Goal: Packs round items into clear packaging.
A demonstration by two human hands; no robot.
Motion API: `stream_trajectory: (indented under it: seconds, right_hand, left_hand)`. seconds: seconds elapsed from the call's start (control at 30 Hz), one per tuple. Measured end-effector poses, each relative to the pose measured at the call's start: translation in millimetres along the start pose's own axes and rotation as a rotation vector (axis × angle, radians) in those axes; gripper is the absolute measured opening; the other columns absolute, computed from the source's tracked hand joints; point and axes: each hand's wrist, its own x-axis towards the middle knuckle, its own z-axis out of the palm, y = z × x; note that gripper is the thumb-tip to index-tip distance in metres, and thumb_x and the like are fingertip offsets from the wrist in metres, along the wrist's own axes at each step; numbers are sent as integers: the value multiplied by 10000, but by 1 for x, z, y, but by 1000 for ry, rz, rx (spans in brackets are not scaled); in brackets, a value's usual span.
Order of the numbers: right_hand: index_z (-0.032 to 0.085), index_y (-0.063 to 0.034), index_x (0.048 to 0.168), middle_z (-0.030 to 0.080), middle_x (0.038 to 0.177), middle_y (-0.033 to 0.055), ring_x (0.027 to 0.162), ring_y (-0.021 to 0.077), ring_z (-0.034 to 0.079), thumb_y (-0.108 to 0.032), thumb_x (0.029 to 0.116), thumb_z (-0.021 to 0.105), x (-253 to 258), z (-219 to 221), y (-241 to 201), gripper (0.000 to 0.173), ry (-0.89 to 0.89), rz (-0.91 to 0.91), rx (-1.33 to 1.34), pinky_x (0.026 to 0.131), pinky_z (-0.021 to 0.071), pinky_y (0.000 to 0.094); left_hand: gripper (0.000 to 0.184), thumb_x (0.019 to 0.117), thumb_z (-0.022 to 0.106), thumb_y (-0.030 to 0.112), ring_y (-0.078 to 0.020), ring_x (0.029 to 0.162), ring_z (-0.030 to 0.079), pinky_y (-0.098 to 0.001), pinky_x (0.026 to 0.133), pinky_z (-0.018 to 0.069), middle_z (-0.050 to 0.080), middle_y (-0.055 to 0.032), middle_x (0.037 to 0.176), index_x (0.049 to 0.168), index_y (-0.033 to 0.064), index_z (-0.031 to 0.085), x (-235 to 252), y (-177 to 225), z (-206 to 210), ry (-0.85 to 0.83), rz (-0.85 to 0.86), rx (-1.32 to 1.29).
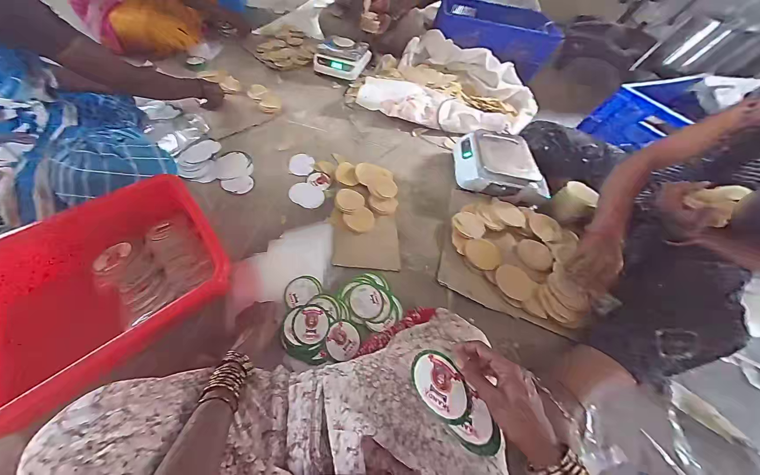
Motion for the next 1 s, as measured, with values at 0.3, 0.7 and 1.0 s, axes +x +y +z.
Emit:
stream_trajectory:
  seconds: [0.3, 0.7, 1.0]
  right_hand:
    - [714, -100, 1266, 673, 1305, 151, 1236, 369, 620, -382, 796, 836, -34, -7, -11, 561, -311, -121, -497, 1016, 512, 547]
    - [764, 10, 1023, 759, 956, 98, 887, 106, 715, -149, 950, 651, -45, 0, -22, 209, -25, -98, 32, 859, 577, 334]
    - [689, -121, 1022, 751, 872, -84, 764, 19, 706, 55, 873, 647, -29, 7, -69, 234, 22, 68, 635, 692, 602, 206]
  left_hand:
    - [339, 1083, 455, 177, -441, 1261, 572, -587, 1110, 372, 649, -279, 1261, 1220, -27, 688, 29, -43, 28, 443, 63, -212]
    - [132, 980, 606, 102, -12, 757, 593, -210, 748, 508, 624, 5, 804, 944, -16, 652, 15, -68, 38, 1020, 344, -1105]
    - [231, 1063, 472, 97, -25, 637, 610, -197, 648, 552, 630, 68, 702, 909, 70, 641, 9, -58, 36, 932, 479, -1585]
